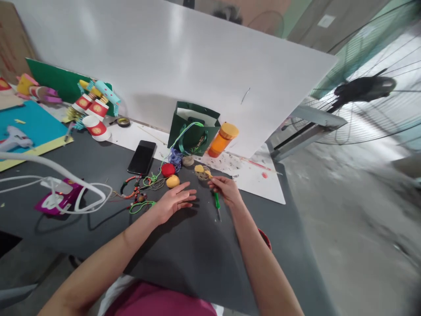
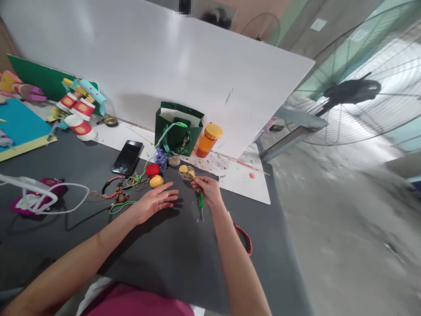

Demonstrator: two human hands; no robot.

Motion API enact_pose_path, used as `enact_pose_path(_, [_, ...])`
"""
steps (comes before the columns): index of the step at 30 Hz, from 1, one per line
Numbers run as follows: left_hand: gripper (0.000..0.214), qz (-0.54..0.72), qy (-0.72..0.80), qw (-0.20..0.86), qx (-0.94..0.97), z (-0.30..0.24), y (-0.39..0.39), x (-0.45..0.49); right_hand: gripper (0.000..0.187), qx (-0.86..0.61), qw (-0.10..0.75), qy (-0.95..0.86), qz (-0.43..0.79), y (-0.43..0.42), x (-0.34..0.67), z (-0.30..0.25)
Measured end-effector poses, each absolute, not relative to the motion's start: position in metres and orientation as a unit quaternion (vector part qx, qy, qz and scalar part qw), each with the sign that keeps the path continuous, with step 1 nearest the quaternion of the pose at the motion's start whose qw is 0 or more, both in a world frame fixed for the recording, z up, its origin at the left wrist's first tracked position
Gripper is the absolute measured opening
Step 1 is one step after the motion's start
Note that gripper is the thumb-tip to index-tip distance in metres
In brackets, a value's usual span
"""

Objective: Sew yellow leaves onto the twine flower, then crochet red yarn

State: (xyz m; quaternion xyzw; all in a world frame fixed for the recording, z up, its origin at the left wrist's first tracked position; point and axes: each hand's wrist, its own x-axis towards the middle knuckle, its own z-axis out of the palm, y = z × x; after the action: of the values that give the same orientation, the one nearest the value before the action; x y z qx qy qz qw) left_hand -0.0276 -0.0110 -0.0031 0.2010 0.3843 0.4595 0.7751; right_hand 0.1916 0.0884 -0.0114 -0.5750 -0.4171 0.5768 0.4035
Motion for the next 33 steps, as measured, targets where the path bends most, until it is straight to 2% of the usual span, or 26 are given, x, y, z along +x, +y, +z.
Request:
enact_pose_path(8, [0.055,0.432,0.413,0.754,0.271,-0.005,-0.014,-0.029,0.038,-0.589,0.361,-0.418,0.59,0.112,0.223,0.002])
enact_pose_path(10, [0.053,0.452,0.452,0.679,0.361,-0.008,-0.012,-0.025,0.041,-0.582,0.35,-0.428,0.596,0.11,0.226,0.007])
enact_pose_path(12, [0.053,0.476,0.496,0.541,0.486,-0.008,-0.006,-0.019,0.043,-0.573,0.335,-0.44,0.604,0.106,0.226,0.012])
enact_pose_path(14, [0.06,0.472,0.504,0.393,0.607,-0.004,0.007,-0.014,0.045,-0.564,0.32,-0.453,0.612,0.102,0.224,0.017])
enact_pose_path(16, [0.067,0.448,0.484,0.319,0.68,0.001,0.022,-0.01,0.046,-0.557,0.306,-0.466,0.616,0.098,0.221,0.022])
enact_pose_path(18, [0.066,0.429,0.477,0.311,0.701,0.006,0.037,-0.009,0.046,-0.553,0.299,-0.479,0.613,0.093,0.217,0.026])
enact_pose_path(22, [0.04,0.428,0.477,0.318,0.699,0.008,0.046,-0.014,0.043,-0.549,0.313,-0.513,0.581,0.082,0.208,0.034])
enact_pose_path(26, [0.026,0.433,0.485,0.302,0.697,0.009,0.037,-0.019,0.036,-0.543,0.353,-0.544,0.533,0.069,0.201,0.04])
enact_pose_path(29, [0.024,0.422,0.503,0.312,0.686,0.009,0.029,-0.021,0.028,-0.545,0.38,-0.588,0.46,0.06,0.196,0.041])
enact_pose_path(33, [0.028,0.431,0.521,0.315,0.666,0.006,0.019,-0.021,0.019,-0.538,0.368,-0.645,0.4,0.048,0.191,0.04])
